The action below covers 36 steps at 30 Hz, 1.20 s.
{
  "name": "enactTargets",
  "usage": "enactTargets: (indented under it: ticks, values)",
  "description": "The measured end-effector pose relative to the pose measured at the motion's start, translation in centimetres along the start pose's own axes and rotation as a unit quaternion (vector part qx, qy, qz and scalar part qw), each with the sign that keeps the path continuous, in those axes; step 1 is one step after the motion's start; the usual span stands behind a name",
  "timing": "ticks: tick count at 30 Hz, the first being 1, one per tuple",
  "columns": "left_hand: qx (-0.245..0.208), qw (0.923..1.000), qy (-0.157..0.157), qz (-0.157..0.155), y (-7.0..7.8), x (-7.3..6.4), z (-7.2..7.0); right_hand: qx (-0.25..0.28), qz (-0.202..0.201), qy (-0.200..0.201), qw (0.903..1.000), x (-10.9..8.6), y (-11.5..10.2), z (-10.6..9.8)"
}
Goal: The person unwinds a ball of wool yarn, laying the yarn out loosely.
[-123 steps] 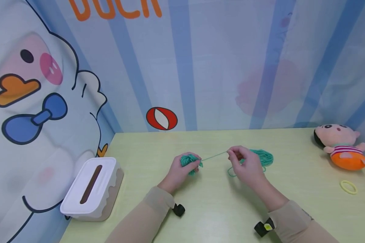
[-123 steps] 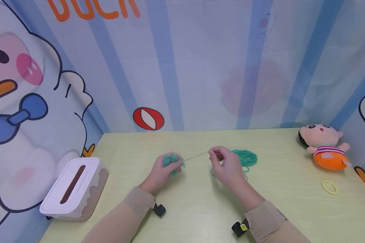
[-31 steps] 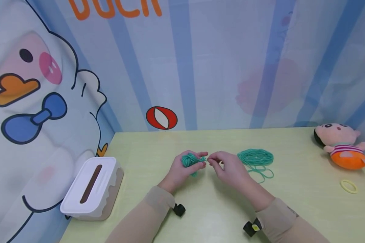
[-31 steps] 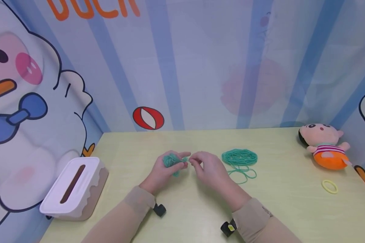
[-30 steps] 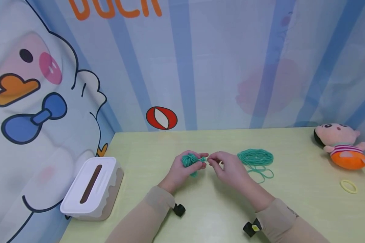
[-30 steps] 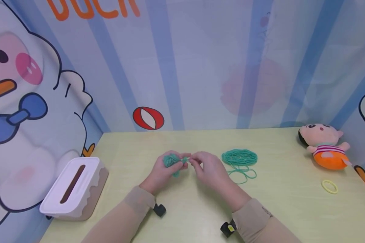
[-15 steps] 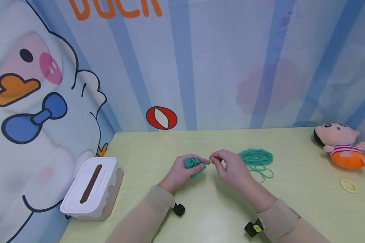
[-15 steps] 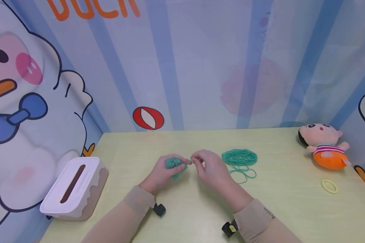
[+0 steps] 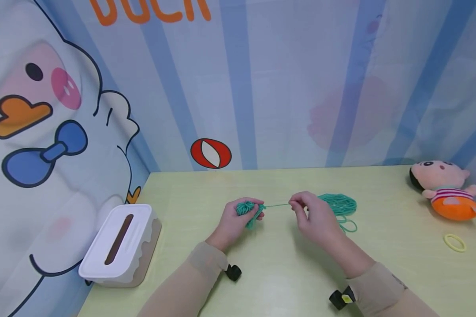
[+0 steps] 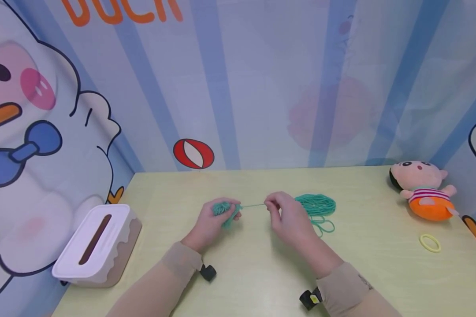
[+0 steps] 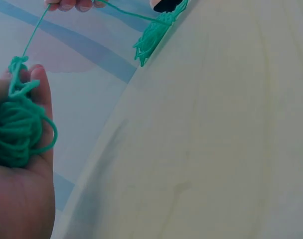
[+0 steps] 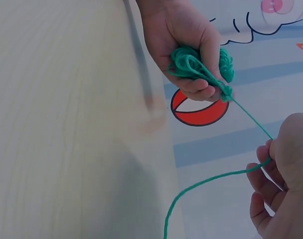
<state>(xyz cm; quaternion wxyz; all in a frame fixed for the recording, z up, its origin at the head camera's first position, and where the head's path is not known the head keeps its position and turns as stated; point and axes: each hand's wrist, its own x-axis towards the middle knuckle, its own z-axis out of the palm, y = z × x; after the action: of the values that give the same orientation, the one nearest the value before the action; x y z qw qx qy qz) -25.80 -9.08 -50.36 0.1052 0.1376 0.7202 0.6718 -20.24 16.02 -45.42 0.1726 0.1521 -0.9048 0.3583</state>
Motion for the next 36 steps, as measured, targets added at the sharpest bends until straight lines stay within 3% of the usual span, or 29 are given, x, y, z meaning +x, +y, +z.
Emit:
enactTargets:
  ticks: [8,16,23,31,36]
  values:
    - [0.014,0.9997,0.016,0.012,-0.1,0.2,-0.1,0.008,0.036,0.004,0.9993,-0.3,1.3,-2.5]
    - [-0.050,0.9986,0.017,-0.005,-0.3,0.4,-0.1,-0.002,0.063,0.037,0.9973,-1.1,2.8,-4.1]
    - [-0.096,0.9948,0.015,0.030,-0.6,0.4,-0.3,-0.012,0.077,0.057,0.9953,-2.0,4.4,-5.3]
    - [-0.101,0.9916,0.070,0.043,-0.6,0.4,-0.3,-0.033,0.115,0.053,0.9914,-3.2,6.4,-7.3]
    - [-0.120,0.9874,0.084,0.061,-0.6,0.4,-0.3,-0.058,0.135,0.034,0.9886,-3.8,8.2,-8.4]
